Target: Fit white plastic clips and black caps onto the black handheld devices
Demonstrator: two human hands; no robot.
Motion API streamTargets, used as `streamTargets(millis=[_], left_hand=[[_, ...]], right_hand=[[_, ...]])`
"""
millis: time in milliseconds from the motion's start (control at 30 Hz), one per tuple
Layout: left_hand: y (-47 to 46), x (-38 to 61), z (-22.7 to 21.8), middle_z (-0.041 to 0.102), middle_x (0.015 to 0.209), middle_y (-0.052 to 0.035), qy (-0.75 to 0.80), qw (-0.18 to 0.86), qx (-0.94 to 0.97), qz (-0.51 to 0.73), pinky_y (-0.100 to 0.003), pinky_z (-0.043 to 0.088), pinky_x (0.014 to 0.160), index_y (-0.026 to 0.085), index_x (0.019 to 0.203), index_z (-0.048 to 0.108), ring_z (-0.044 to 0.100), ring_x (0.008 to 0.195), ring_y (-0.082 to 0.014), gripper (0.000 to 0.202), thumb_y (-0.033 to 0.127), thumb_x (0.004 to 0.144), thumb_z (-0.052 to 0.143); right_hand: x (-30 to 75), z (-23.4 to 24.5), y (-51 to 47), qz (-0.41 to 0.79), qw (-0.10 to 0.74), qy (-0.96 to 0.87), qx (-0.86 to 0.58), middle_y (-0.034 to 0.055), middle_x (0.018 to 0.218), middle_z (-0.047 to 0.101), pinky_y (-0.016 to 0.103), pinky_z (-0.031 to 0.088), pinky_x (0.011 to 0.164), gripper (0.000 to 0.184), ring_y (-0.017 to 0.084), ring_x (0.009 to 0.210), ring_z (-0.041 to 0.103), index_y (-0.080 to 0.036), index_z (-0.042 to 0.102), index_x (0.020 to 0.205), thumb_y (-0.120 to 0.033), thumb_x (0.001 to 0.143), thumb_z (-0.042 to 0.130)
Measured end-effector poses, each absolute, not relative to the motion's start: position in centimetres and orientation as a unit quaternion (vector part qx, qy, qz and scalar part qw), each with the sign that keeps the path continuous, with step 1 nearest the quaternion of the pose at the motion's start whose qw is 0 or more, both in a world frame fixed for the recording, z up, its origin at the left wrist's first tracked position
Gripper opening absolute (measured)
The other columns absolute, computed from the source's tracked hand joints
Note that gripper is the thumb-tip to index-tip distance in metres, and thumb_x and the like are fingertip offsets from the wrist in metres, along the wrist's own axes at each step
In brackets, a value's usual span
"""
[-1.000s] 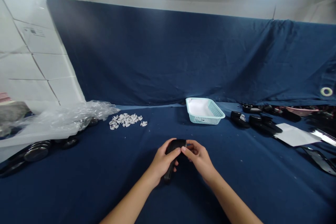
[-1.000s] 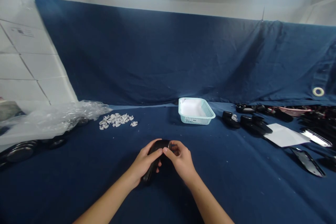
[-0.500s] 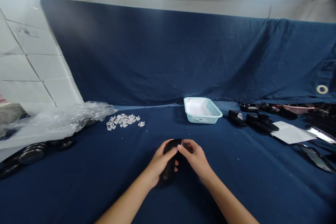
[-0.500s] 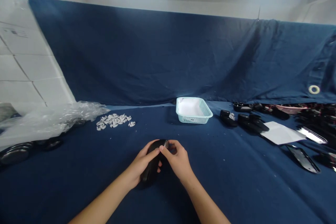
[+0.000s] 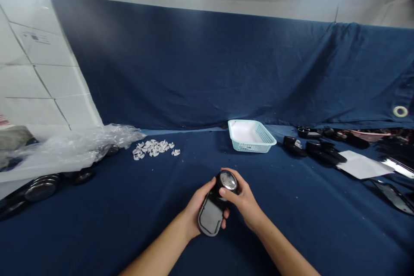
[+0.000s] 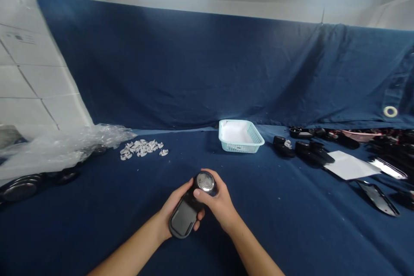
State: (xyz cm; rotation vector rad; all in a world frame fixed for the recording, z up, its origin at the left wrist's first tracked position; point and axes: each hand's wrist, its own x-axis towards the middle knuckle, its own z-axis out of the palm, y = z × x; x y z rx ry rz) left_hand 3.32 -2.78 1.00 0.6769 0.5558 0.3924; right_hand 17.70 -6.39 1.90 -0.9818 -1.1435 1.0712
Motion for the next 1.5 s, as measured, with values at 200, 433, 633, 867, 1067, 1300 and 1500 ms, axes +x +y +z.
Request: streamTargets(millis=[200,433,633,867,1067,1300,1500], left_hand=[[-2.9,3.4,0.9,0.069,0.066,-0.0115,0.262,0.889,0.328,0.183,-0.024,0.044,0.041,0.013,0.111,0.057,0.064,0.044,-0.0212,0.065,0.068,0.082,0.039],[-3.3,3.9,1.6,0.067,0.077,-0.0093,0.245,0.892,0.304,0.226,-0.03,0.051,0.043,0.011,0.112,0.058,0.066,0.057,-0.0219,0.056,0.058,0.086,0.043],[-3.4,3.8,1.6,0.066,0.094,-0.0126,0.228,0.897,0.31,0.217,-0.031,0.052,0.045,0.009,0.108,0.061,0.067,0.06,-0.0219,0.064,0.064,0.084,0.04],[-2.0,4.7,0.5,0.067,0.094,-0.0159,0.224,0.9,0.298,0.227,-0.036,0.053,0.06,0.004,0.102,0.064,0.066,0.064,-0.0222,0.06,0.058,0.087,0.042],[-1.7,4.8,0.0,0.067,0.096,-0.0178,0.231,0.903,0.292,0.213,-0.042,0.05,0.076,0.003,0.1,0.065,0.066,0.073,-0.0247,0.047,0.043,0.089,0.043],[-2.1,4.4,-0.3,0.067,0.099,-0.0182,0.25,0.894,0.302,0.217,-0.039,0.049,0.072,0.008,0.105,0.063,0.067,0.066,-0.0245,0.05,0.051,0.085,0.046],[-1.9,4.5,0.1,0.066,0.093,-0.0188,0.222,0.901,0.298,0.222,-0.042,0.049,0.075,0.001,0.097,0.067,0.066,0.068,-0.0255,0.063,0.056,0.089,0.037]], right_hand=[[17.9,1.5,-6.4,0.465,0.598,-0.509,-0.409,0.0042,0.104,0.063,0.034,0.046,0.085,0.054,0.023,0.096,0.058,-0.025,0.054,0.117,-0.039,0.069,0.073],[17.8,1.3,-6.0,0.447,0.599,-0.477,-0.463,0.006,0.098,0.065,0.03,0.05,0.069,0.048,0.024,0.091,0.059,-0.021,0.06,0.11,-0.046,0.07,0.072],[17.9,0.9,-5.5,0.482,0.604,-0.398,-0.495,0.005,0.092,0.062,0.025,0.051,0.051,0.049,0.023,0.082,0.06,-0.021,0.061,0.106,-0.053,0.069,0.069],[18.6,0.1,-3.8,0.46,0.602,-0.365,-0.541,0.0077,0.096,0.063,0.027,0.053,0.046,0.059,0.024,0.081,0.062,-0.021,0.058,0.112,-0.06,0.068,0.067],[19.2,1.0,-4.0,0.487,0.566,-0.389,-0.541,0.0033,0.083,0.062,0.019,0.042,0.041,0.051,0.016,0.065,0.058,-0.022,0.06,0.107,-0.051,0.067,0.072],[18.9,1.0,-3.2,0.529,0.548,-0.409,-0.502,-0.0021,0.07,0.058,0.017,0.036,0.039,0.045,0.012,0.054,0.052,-0.025,0.062,0.096,-0.046,0.059,0.077],[18.3,1.3,-3.1,0.527,0.546,-0.352,-0.548,0.0,0.073,0.057,0.016,0.034,0.035,0.051,0.015,0.056,0.054,-0.026,0.061,0.102,-0.053,0.061,0.074]])
